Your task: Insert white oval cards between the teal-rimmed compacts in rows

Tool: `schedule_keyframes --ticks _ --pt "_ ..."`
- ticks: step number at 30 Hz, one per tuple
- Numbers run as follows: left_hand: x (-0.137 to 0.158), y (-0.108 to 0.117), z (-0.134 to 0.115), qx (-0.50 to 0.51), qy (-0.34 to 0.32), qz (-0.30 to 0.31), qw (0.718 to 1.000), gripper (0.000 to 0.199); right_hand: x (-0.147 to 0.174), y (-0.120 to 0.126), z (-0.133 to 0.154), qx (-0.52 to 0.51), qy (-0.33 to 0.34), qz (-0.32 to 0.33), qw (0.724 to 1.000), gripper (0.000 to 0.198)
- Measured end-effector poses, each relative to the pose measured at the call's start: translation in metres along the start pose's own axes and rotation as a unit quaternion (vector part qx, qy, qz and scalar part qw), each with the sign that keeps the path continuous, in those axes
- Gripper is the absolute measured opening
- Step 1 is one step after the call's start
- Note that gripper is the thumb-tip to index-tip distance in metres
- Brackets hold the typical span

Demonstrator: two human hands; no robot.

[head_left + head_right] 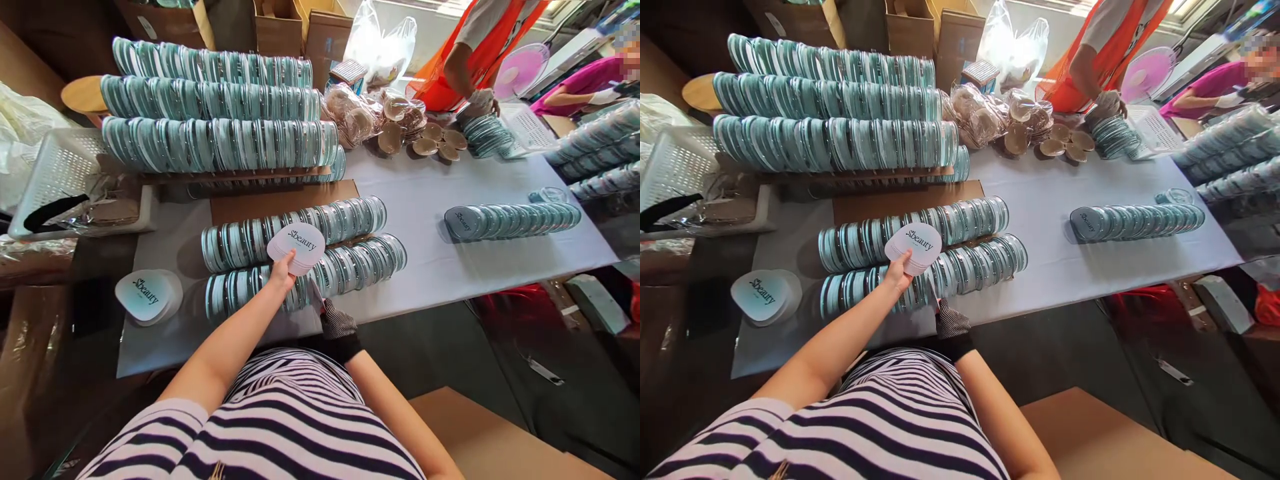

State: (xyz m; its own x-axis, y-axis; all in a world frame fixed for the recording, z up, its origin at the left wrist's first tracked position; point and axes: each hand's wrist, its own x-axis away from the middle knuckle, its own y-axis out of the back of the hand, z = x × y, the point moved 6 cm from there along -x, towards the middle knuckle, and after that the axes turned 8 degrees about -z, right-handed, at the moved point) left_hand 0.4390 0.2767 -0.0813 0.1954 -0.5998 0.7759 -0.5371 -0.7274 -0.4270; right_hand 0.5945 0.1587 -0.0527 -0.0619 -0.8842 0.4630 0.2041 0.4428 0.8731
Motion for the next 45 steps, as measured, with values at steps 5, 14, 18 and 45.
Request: schedule_keyframes --ticks 5,14,18,45 --pt "-0.001 0.0 0.0 0.007 -0.007 0.001 1.0 0.038 -0.023 -0.001 0.003 -0.02 -0.031 -0.002 0.999 0.032" --pt "-0.001 -0.001 0.001 0.008 -0.001 0.017 1.0 0.042 -0.037 -0.024 0.001 -0.057 0.008 -0.06 0.997 0.026" --pt "0.002 0.0 0.001 0.005 -0.004 0.02 1.0 0.042 -0.043 -0.038 0.01 -0.131 0.022 -0.029 0.991 0.01" --pt "0.034 0.008 -0.012 -0.029 -0.111 0.07 0.991 0.042 -0.05 0.104 0.035 -0.179 0.108 -0.394 0.895 0.061"
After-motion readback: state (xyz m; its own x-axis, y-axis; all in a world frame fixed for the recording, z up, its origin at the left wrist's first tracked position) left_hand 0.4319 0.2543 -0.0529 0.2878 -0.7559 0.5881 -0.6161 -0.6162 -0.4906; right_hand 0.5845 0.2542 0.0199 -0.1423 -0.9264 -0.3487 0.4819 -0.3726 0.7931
